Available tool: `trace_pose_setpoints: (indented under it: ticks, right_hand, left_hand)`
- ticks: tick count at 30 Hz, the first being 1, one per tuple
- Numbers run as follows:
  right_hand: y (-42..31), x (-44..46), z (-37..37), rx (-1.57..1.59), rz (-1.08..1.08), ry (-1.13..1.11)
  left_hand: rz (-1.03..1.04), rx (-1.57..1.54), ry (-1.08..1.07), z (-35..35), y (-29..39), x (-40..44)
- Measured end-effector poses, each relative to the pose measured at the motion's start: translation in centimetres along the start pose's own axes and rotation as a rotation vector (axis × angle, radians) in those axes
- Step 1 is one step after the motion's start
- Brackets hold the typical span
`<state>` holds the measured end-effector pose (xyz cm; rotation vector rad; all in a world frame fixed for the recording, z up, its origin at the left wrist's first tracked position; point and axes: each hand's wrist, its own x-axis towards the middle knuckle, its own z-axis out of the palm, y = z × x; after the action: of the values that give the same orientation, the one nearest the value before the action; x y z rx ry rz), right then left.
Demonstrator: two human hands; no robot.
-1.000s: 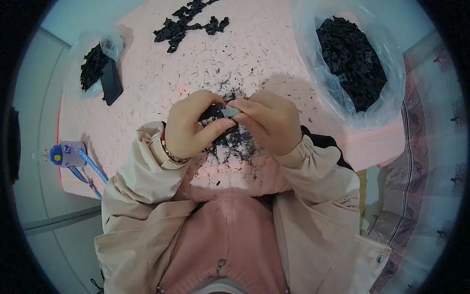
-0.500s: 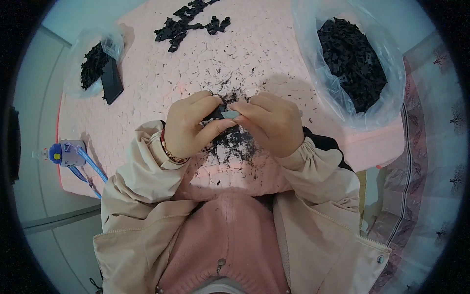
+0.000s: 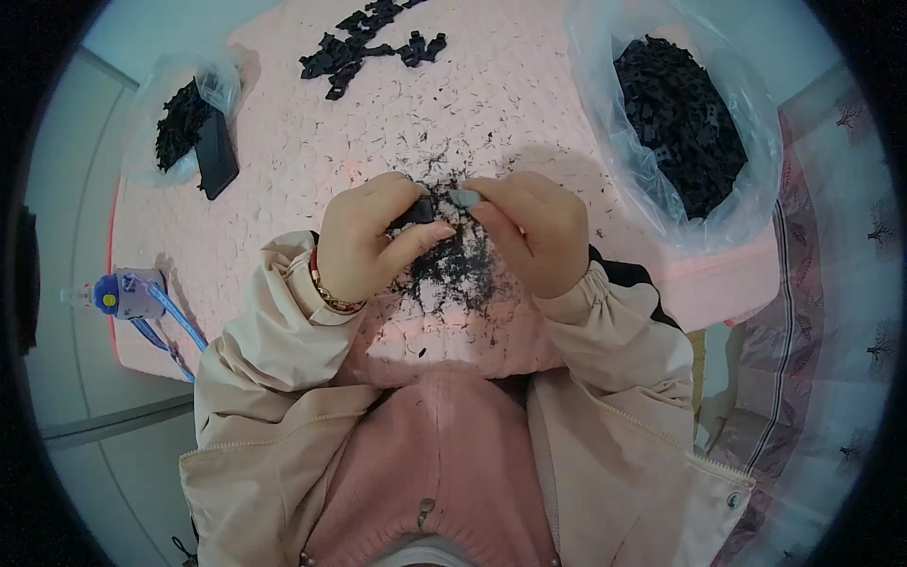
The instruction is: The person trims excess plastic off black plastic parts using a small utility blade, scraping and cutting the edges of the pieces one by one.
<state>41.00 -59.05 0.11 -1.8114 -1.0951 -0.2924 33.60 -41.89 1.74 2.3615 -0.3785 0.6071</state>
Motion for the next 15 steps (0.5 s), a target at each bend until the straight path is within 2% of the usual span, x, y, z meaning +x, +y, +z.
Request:
trace_pose_setpoints:
  ticks: [2, 5, 8, 10, 13, 15]
  right_hand:
    - [0.1, 0.0, 0.1, 0.142, 0.117, -0.003]
    - [-0.3, -0.1, 0.1, 0.5, 0.42, -0.078]
    - [-0.3, -0.3, 0.2, 0.623, 0.532, -0.131]
    - [-0.2, -0.6, 0.8, 0.633, 0.535, -0.13]
    - [0.1, -0.7, 0.8, 0.611, 0.552, -0.09]
    - [0.1, -0.6, 0.7, 0.577, 0.576, -0.041]
  left_hand:
    - [-0.005, -0.024, -0.009, 0.1, -0.2, -0.1]
    - [-0.027, -0.037, -0.048, 0.4, -0.5, -0.2]
    - [-0.05, -0.084, -0.036, 1.1, -0.5, -0.4]
    - [-0.008, -0.16, -0.012, 1.8, -0.4, -0.6]
    - [-0.064, -0.26, -0.066, 1.8, 0.1, -0.6]
    - [-0.237, -0.562, -0.12, 1.7, -0.2, -0.8]
